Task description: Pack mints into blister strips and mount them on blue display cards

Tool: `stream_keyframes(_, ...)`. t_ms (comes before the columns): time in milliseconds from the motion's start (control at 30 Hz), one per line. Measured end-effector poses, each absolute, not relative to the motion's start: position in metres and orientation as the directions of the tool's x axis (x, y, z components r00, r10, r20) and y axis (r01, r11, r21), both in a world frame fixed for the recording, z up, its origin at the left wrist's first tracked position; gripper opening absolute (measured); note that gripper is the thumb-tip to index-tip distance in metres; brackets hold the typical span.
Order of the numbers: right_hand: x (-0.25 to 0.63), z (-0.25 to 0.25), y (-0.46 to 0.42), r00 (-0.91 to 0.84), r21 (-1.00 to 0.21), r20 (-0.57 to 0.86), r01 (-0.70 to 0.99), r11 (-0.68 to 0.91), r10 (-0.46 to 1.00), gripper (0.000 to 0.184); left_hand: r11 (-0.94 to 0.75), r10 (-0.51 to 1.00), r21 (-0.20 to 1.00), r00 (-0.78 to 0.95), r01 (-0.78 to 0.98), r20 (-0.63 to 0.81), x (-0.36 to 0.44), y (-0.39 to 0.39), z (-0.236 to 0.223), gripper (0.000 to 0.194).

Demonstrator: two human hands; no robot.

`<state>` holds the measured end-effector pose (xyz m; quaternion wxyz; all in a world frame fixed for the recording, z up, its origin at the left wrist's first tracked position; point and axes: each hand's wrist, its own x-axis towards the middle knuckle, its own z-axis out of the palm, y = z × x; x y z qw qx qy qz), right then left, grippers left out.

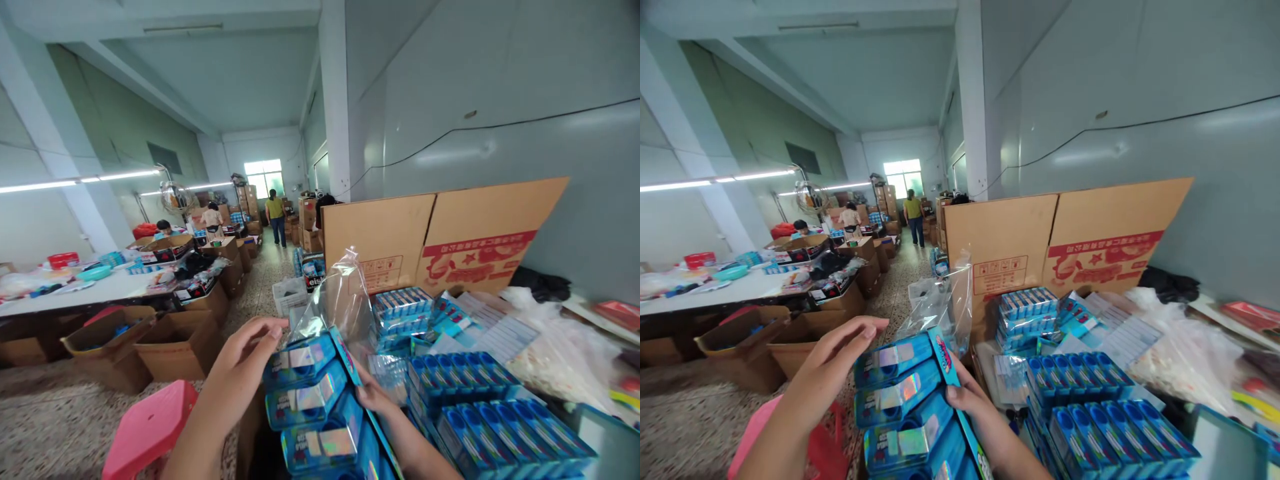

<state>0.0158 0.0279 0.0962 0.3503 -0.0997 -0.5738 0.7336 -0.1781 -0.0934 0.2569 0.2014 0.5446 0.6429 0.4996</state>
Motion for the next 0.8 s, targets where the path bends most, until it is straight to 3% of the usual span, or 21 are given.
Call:
stream_keyframes(167, 0.019, 0.087, 0.051, -0.743, -0.920, 0.259, -0.385, -0.078, 0.617, 0.083, -0.032, 0.980, 0.961, -0.180, 0.276, 0.085, -0.190, -0.080, 0.252, 0.037)
stream_keyframes(500, 0.031, 0.134, -0.014, -0.725, -0.760, 0.160, -0.523, -0.385, 0.670, 0.075, -0.158, 0.966, 0.785, -0.070, 0.599, 0.249, -0.184, -0.102, 0.267, 0.036)
stream_keyframes(800, 0.028, 0.116, 0.000, -0.733, -0.809, 0.137, -0.471, -0.353, 0.666, 0.075, -0.245, 0.946, 0.690, 0.013, 0.681, 0.324, -0.186, -0.108, 0.270, 0.023)
